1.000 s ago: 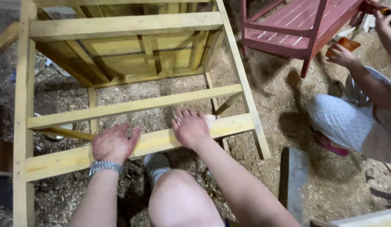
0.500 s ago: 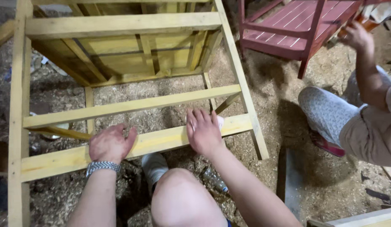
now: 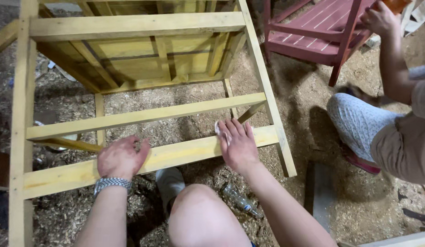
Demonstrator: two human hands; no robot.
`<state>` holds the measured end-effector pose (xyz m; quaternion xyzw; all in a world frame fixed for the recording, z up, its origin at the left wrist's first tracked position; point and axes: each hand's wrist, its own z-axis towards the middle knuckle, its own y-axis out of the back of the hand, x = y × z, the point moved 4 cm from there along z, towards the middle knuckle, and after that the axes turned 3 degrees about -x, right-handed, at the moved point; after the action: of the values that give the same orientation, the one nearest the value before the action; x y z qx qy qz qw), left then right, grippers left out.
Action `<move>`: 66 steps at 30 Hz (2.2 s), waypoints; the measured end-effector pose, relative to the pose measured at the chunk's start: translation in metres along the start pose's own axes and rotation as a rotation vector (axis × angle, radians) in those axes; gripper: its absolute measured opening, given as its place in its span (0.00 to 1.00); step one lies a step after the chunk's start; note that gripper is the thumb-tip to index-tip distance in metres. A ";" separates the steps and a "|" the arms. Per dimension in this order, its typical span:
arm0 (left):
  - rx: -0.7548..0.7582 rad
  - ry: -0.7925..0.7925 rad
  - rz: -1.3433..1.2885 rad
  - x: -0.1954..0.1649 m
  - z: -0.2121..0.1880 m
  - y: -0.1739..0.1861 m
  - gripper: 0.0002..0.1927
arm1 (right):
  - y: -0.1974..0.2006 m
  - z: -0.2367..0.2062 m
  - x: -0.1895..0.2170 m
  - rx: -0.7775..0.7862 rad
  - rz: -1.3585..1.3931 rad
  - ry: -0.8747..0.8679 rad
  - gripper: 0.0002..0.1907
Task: The person wipes the rails and frame of an unfinished wooden chair with a small cloth pad, running the pad back and forth along each rail while steadying the frame with the other hand. They work over the rails one at a time and reposition the chair slightly between passes.
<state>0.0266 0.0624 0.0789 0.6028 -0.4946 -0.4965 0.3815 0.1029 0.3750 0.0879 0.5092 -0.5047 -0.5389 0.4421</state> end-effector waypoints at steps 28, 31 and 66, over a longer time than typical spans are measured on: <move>0.027 0.004 -0.014 0.000 -0.008 0.008 0.28 | 0.037 0.021 -0.041 0.083 0.585 -0.607 0.29; 0.030 0.008 -0.016 0.001 -0.006 0.008 0.29 | 0.032 0.020 0.029 0.293 -0.122 -0.238 0.35; -0.054 -0.228 0.092 -0.020 -0.049 0.002 0.39 | 0.043 -0.023 -0.034 -0.099 0.338 -0.347 0.26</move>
<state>0.0736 0.0804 0.0956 0.5086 -0.5484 -0.5569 0.3612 0.1274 0.4018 0.1343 0.2951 -0.6242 -0.5609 0.4568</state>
